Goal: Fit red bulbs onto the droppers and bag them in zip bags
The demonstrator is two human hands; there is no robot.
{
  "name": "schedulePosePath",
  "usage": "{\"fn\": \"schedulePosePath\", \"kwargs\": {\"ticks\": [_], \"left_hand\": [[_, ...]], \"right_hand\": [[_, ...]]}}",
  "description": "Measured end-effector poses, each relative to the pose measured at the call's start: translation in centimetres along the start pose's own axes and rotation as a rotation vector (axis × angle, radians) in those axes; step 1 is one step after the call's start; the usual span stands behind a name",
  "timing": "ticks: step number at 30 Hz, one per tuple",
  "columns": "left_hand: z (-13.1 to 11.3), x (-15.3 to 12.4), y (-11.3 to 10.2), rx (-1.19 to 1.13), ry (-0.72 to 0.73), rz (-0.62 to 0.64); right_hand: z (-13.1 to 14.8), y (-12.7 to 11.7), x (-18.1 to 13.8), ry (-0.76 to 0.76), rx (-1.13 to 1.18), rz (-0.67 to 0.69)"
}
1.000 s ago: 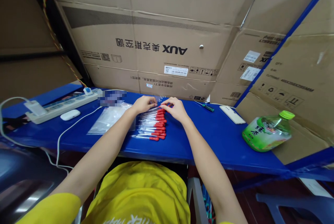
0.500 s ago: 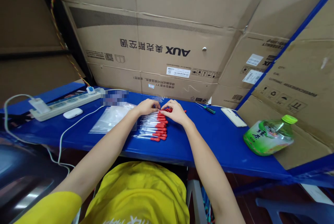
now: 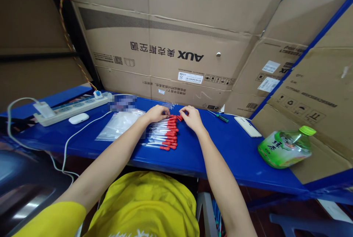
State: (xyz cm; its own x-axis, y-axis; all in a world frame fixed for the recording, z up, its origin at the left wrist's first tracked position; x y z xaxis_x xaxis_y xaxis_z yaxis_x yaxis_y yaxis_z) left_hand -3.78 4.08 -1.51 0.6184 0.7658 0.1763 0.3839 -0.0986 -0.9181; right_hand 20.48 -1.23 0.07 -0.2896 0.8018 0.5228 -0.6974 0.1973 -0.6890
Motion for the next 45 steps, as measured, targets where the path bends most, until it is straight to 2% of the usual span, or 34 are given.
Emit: {"fn": "schedulePosePath", "kwargs": {"ticks": [5, 9, 12, 19, 22, 27, 33, 40, 45], "left_hand": [[-0.3, 0.1, -0.2, -0.031, 0.049, -0.027], [0.0, 0.3, 0.2, -0.044, 0.034, -0.046], [0.2, 0.4, 0.4, -0.046, -0.024, -0.055], [-0.5, 0.1, -0.3, 0.06, -0.209, 0.022], [-1.0, -0.2, -0.6, 0.079, -0.245, 0.026], [-1.6, -0.4, -0.4, 0.113, -0.215, 0.004], [-1.2, -0.1, 0.1, 0.089, -0.234, -0.056], [-1.1, 0.5, 1.0, 0.023, -0.12, -0.167], [-1.5, 0.7, 1.4, -0.028, -0.049, -0.207]], "right_hand": [[-0.4, 0.2, 0.0, 0.009, -0.041, 0.032], [-0.8, 0.9, -0.1, -0.01, -0.11, 0.081], [-1.3, 1.4, -0.3, 0.004, -0.152, 0.128], [-2.1, 0.6, -0.8, 0.18, -0.346, 0.191], [-2.3, 0.4, -0.8, 0.177, -0.352, 0.224], [-2.3, 0.7, -0.8, 0.116, -0.331, 0.238], [-2.8, 0.6, -0.9, 0.115, -0.31, 0.252], [-3.6, 0.5, -0.7, 0.133, -0.138, 0.162], [-3.7, 0.3, -0.7, 0.169, -0.121, 0.107]]}}
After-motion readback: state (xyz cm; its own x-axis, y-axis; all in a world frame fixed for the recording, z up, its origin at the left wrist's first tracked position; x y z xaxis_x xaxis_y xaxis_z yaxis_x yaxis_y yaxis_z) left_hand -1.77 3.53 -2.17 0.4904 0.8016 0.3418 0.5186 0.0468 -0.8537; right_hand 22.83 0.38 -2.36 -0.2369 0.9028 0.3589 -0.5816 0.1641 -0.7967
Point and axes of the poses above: each hand's wrist, its own x-axis towards the middle knuckle, its own y-axis out of the palm, z = x × y, the point moved 1 cm from there along x, towards the middle knuckle, and after that the axes turned 5 degrees about z, right-handed, at the moved point
